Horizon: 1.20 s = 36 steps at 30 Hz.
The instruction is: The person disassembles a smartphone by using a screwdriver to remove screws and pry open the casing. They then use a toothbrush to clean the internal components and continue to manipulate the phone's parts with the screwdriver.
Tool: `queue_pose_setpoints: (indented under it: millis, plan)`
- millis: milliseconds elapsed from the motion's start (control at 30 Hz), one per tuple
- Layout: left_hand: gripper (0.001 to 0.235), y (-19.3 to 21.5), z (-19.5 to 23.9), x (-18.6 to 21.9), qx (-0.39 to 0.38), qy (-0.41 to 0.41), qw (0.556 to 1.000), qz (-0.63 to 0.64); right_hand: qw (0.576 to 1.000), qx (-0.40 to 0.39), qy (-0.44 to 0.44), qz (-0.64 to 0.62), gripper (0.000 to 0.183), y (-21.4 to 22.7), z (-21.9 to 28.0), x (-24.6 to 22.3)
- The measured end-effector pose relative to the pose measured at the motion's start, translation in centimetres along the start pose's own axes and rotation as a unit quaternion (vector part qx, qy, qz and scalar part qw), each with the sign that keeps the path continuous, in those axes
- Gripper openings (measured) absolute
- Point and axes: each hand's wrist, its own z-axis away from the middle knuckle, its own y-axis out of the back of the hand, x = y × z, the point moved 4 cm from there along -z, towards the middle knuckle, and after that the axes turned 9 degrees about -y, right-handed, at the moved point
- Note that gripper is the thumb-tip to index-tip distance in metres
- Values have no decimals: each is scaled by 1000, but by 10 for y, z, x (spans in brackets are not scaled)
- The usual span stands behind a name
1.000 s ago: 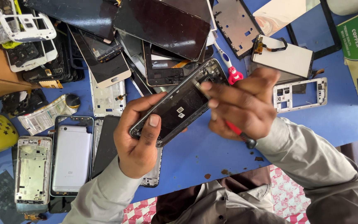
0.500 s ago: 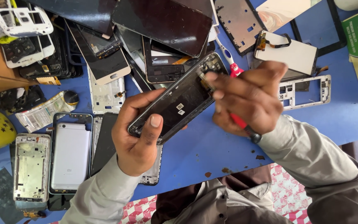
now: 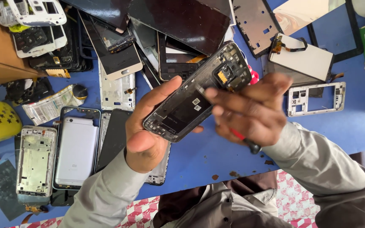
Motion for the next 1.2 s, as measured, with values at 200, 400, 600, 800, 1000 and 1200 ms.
queue_pose_setpoints:
  millis: [200,400,600,800,1000,1200]
  plan:
    - [109,-1,3,2,1,11,1000,-2,994,-104,-42,2,28,6,12,0]
    - [100,-5,3,2,-15,-40,999,-33,996,-66,18,-57,25,1,10,-17]
    - [85,-9,5,7,-45,8,999,-3,995,-34,29,-84,15,-8,5,-21]
    - [87,-12,4,9,-33,19,999,-23,995,-48,3,-86,15,-8,6,-17]
    - [89,-12,4,9,-32,20,999,-30,990,-48,12,-129,16,-12,3,-17]
    - [88,-10,4,9,-30,6,999,-42,986,-65,18,-151,15,-14,4,-17]
